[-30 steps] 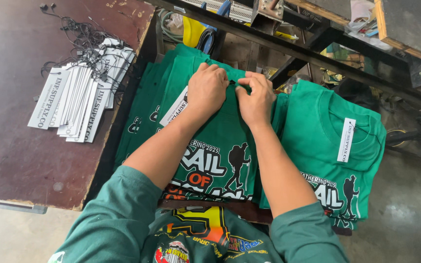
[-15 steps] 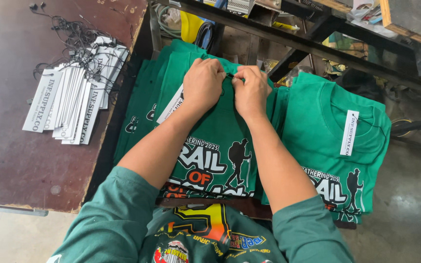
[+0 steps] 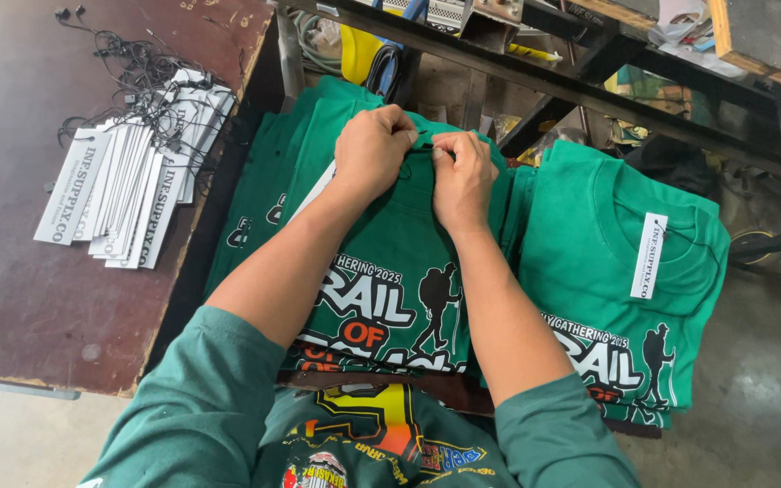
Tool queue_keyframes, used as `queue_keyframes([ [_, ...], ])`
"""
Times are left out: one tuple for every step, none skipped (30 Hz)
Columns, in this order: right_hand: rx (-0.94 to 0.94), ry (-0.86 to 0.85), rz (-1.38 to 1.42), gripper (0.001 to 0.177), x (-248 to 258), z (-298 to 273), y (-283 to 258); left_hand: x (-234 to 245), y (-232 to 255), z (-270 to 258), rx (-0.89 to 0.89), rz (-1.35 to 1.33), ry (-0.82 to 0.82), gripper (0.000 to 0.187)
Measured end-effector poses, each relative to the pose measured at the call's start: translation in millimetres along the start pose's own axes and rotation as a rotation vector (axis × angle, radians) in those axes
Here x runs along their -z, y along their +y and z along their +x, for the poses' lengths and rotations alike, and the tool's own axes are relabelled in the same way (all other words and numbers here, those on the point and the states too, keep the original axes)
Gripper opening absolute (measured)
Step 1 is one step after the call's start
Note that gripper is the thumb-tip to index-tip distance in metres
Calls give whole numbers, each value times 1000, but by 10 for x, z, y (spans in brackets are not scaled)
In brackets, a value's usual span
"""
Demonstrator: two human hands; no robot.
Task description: The person attaches white tags to the collars of green t-shirts by threading a black string through the collar and the tag. They repeat this process for multiple shirts, stacking the completed ones to the right.
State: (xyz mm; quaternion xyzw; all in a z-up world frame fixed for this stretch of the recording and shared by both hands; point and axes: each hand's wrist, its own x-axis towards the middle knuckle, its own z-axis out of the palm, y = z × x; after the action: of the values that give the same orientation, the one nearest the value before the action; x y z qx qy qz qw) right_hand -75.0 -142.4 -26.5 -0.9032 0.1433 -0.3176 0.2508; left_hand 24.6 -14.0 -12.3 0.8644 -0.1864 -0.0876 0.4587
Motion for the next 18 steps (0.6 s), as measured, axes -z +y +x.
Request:
queue_keyframes([
  [2,-1,2,11,-2,-1,11,-6,-8,2,1,0,3,4],
  [-2,-4,9,11,-3,-3,19,-9,-16,2,7,-11,8,4],
  [-6,-8,15,10,-4,-6,27,-12,-24,0,13,-22,13,4],
  [-3,-9,17,10,-4,-3,24,-17,-29,9,14,-22,16,4],
  [-4,-6,16,11,-4,-2,22,-24,-35,17,18,-25,16,5],
  [-6,-4,15,11,-2,-1,20,-29,-40,25,22,-29,15,7],
  [-4,-3,16,11,1,-5,12,-35,-36,21,21,-28,18,7],
  [5,2,18,11,5,-8,4,-40,-31,17,9,-13,28,6],
  [12,9,19,11,8,-10,-4,-45,-25,17,-5,4,37,5],
  [13,10,20,11,7,-13,-12,-41,-33,1,-6,4,38,5],
  [0,5,17,12,8,-17,-18,-39,-39,-13,-43,13,53,5],
  [-14,-1,14,12,8,-19,-22,-39,-45,-25,-80,23,68,4],
  [-15,1,14,12,-7,-10,-1,-38,-53,-17,-81,24,67,4],
  [-11,3,8,13,-25,0,22,-39,-62,-8,-124,35,90,3],
  [-8,2,2,13,-41,-3,49,-47,-77,-11,-164,45,111,3],
  [-10,1,2,13,-40,-13,52,-103,-142,8,-163,45,108,3],
  [-15,-1,-2,13,-43,-9,49,-150,-202,38,-239,64,142,4],
  [-20,-2,-5,12,-42,-4,44,-195,-261,66,-315,83,176,7],
])
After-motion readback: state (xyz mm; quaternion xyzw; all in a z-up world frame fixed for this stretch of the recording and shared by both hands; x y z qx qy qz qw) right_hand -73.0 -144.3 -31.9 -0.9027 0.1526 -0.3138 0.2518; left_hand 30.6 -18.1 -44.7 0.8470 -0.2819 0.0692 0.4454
